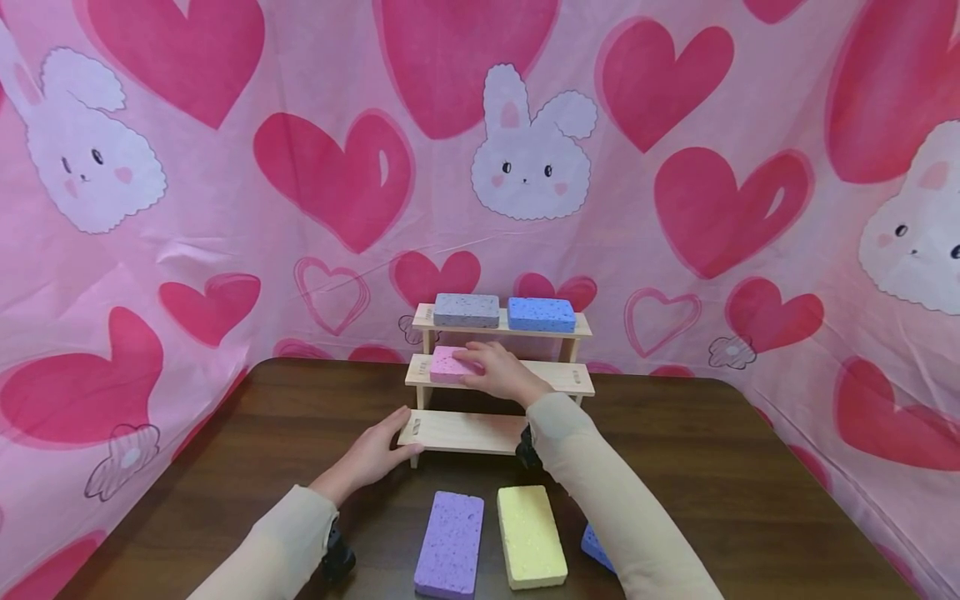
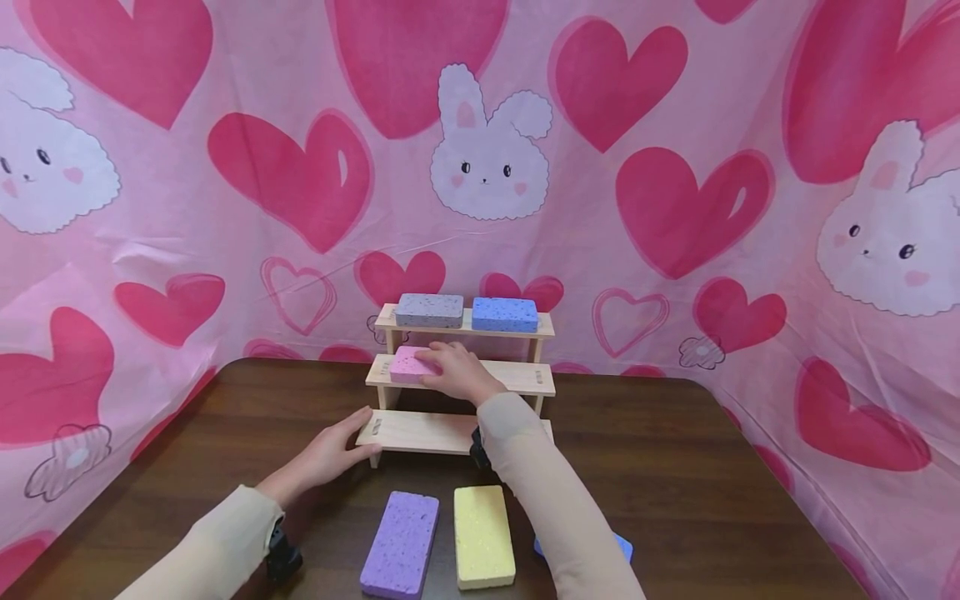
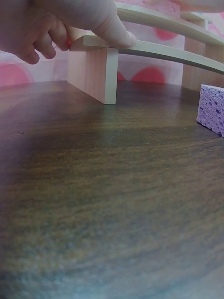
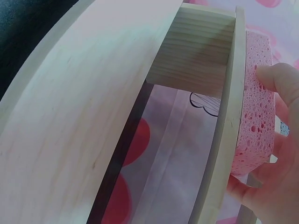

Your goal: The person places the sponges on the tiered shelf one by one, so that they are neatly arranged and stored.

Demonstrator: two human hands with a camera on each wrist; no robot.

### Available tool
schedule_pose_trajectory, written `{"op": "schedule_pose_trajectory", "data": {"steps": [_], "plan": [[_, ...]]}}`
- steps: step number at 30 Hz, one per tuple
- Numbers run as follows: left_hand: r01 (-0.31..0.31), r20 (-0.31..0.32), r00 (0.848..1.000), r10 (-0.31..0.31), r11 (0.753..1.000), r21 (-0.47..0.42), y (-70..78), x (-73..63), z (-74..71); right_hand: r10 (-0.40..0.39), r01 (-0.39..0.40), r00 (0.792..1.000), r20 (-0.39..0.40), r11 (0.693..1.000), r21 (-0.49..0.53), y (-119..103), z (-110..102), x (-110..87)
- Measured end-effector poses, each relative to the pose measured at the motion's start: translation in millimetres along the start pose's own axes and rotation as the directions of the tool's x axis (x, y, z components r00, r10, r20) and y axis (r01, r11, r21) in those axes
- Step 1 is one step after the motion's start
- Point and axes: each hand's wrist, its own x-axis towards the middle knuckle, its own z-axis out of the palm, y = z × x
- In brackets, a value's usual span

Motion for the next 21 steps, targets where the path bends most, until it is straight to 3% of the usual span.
{"op": "schedule_pose_trajectory", "data": {"steps": [14, 21], "plan": [[-0.013, -0.007, 1.0, 0.013, 1.0, -0.008, -0.5, -0.9, -0.1, -0.006, 0.006, 1.0, 0.007, 1.0, -0.021, -1.0, -1.1, -1.4], [-0.017, -0.01, 1.0, 0.017, 1.0, -0.011, -0.3, -1.7, 0.1, -0.046, 0.045, 0.998, -0.037, 0.999, -0.028, -1.8, -6.2, -8.1]]}}
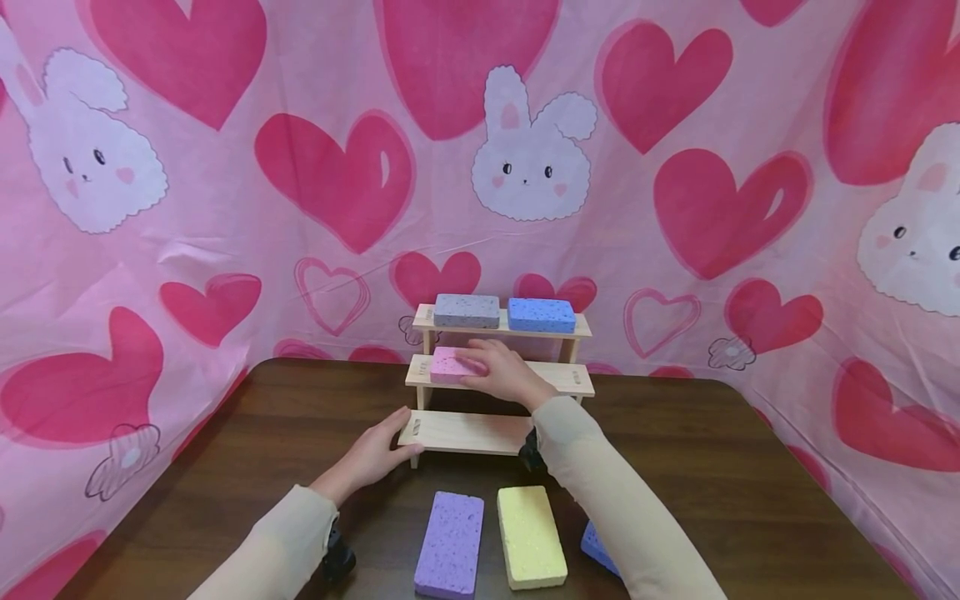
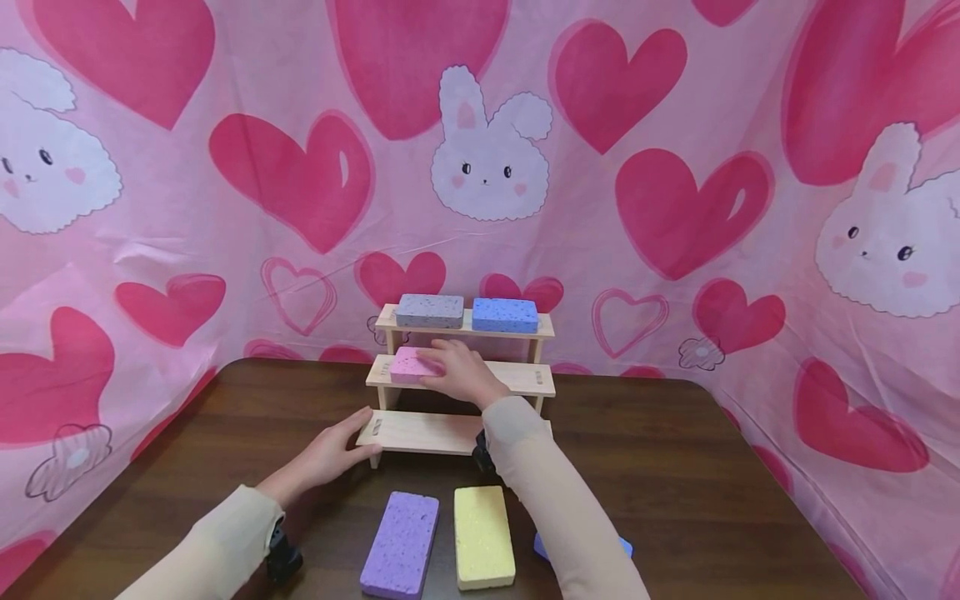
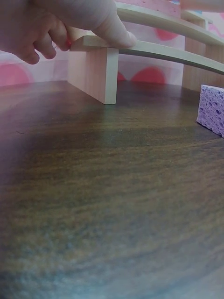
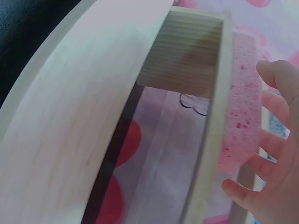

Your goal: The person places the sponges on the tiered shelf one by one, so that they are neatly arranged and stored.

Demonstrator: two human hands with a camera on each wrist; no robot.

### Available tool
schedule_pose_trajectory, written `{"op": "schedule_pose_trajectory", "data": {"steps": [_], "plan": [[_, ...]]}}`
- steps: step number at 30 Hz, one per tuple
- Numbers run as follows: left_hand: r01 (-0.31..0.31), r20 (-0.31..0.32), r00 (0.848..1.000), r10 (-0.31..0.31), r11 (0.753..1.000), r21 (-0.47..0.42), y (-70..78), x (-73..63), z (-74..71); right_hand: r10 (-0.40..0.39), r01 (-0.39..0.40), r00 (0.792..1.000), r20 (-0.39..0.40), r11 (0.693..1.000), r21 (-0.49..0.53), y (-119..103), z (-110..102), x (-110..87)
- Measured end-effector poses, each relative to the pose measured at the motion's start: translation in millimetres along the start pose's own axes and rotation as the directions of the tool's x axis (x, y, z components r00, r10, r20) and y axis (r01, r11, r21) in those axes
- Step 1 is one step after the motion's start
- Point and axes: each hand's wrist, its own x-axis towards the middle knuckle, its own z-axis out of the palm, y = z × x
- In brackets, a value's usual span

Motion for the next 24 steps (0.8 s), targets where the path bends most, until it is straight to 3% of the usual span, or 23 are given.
{"op": "schedule_pose_trajectory", "data": {"steps": [16, 24], "plan": [[-0.017, -0.01, 1.0, 0.017, 1.0, 0.011, 0.8, 0.8, -0.3, -0.123, 0.131, 0.983, -0.135, 0.99, 0.048, -2.8, -28.1, -28.3], [-0.015, -0.01, 1.0, 0.015, 1.0, 0.02, -0.5, 1.0, 0.3, -0.147, 0.155, 0.979, -0.14, 0.987, 0.049, -3.1, -38.9, -47.0]]}}
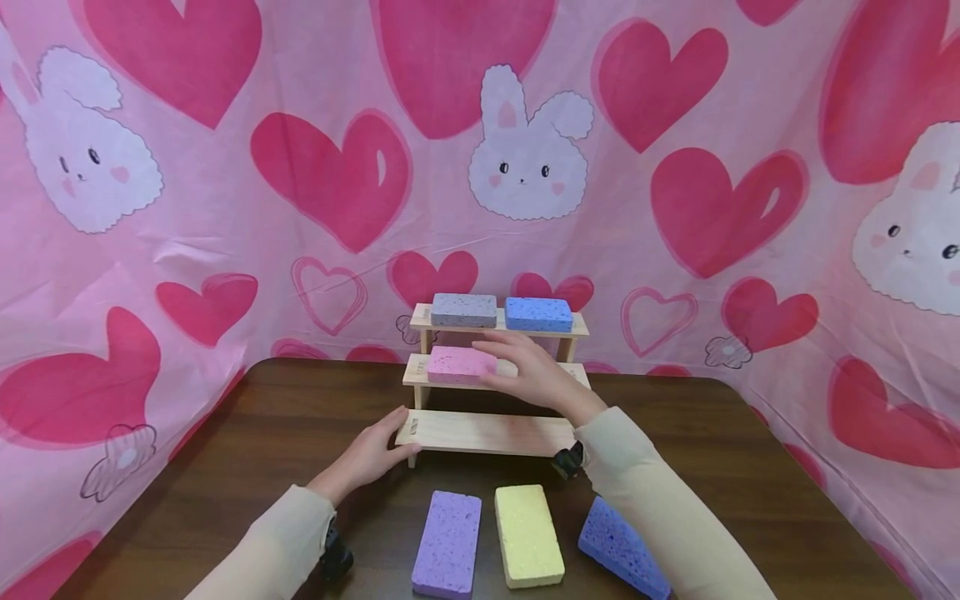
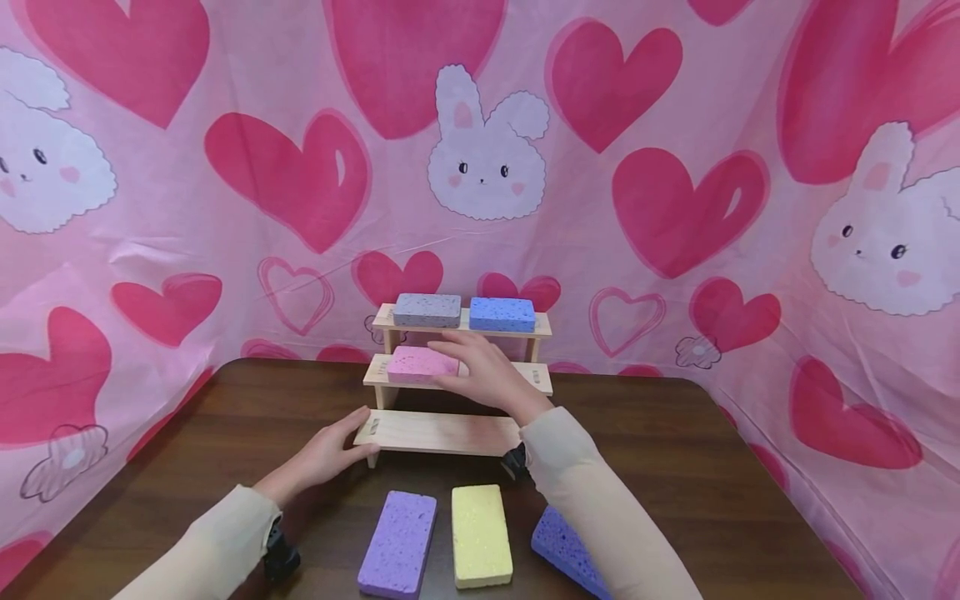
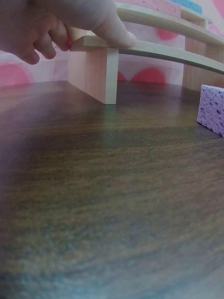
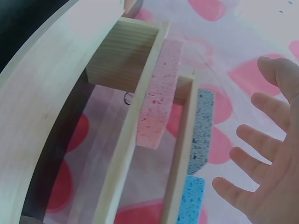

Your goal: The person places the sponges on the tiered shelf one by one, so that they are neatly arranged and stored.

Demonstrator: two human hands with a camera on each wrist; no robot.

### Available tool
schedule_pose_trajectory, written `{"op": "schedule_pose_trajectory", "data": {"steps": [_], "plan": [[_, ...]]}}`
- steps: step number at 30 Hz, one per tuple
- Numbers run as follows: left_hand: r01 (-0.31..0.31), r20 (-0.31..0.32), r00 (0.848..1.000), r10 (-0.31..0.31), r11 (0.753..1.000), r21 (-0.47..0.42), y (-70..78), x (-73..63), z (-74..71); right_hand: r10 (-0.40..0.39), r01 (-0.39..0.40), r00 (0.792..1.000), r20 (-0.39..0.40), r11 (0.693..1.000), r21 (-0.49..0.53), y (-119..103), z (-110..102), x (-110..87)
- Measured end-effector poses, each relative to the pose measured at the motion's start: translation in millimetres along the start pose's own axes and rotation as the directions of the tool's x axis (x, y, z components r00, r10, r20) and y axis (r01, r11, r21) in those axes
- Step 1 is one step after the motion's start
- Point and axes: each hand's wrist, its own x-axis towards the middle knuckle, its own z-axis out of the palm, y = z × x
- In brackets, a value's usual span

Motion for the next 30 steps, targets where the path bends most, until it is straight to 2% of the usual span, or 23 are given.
{"op": "schedule_pose_trajectory", "data": {"steps": [7, 12, 18, 30], "plan": [[0.0, 0.0, 1.0, 0.0, 1.0, -0.001, 0.2, -1.9, -0.9, -0.054, 0.055, 0.998, -0.023, 0.998, 0.017, -4.3, -8.7, -15.6], [0.007, 0.0, 1.0, -0.007, 1.0, 0.001, 0.1, -2.0, -1.0, -0.055, 0.056, 0.998, -0.024, 0.997, 0.043, -4.9, -14.4, -30.5], [0.024, 0.009, 1.0, -0.024, 1.0, -0.013, 0.1, -2.3, -1.8, -0.033, 0.034, 0.999, -0.029, 0.998, 0.047, -2.1, -21.2, -50.1], [0.013, 0.007, 1.0, -0.013, 1.0, -0.013, -1.2, -0.9, 0.2, 0.033, -0.03, 0.998, -0.058, 0.998, 0.052, 2.8, -31.7, -90.3]]}}
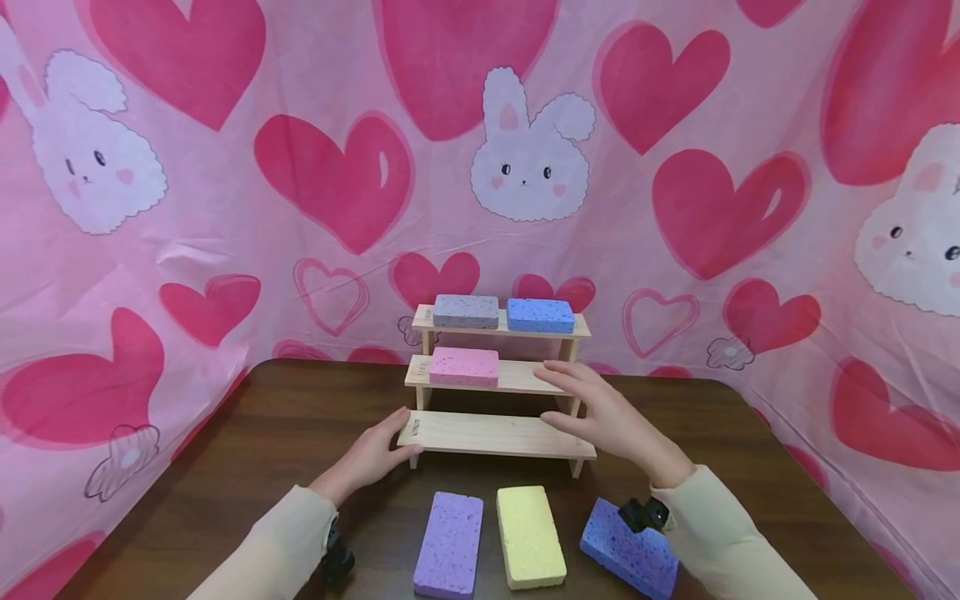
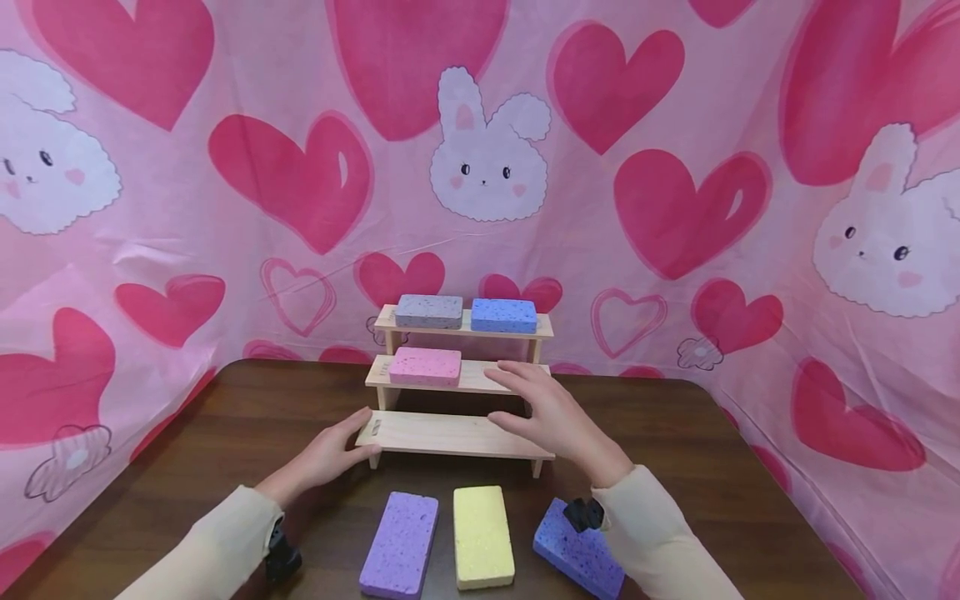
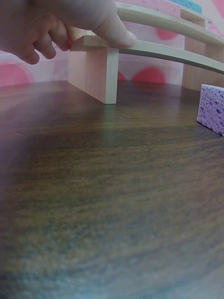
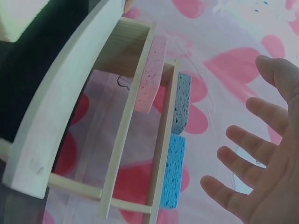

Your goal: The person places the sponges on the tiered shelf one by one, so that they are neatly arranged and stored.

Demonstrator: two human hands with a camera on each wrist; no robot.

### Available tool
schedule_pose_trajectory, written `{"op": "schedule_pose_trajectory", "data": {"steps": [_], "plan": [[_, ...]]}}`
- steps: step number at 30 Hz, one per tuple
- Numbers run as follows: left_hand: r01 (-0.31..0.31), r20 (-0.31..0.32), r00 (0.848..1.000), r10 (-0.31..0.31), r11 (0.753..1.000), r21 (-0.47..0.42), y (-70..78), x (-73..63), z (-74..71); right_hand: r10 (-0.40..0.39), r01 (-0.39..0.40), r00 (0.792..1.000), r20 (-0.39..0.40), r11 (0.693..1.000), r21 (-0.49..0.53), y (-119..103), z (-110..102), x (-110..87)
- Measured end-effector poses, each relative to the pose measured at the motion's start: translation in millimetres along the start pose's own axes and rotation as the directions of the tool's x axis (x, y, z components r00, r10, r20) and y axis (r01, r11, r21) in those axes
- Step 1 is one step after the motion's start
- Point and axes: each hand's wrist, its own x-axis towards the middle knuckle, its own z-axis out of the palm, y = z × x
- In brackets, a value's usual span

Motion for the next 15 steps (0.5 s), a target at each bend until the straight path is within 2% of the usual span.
{"op": "schedule_pose_trajectory", "data": {"steps": [7, 15], "plan": [[0.004, -0.001, 1.0, -0.004, 1.0, 0.003, 1.2, 0.1, -1.5, -0.027, 0.027, 0.999, -0.035, 0.999, -0.02, 8.5, -1.3, -19.6], [0.001, -0.002, 1.0, -0.001, 1.0, 0.011, 1.0, 0.0, -0.8, 0.006, -0.007, 0.999, -0.038, 1.0, -0.017, 15.8, 0.8, -40.9]]}}
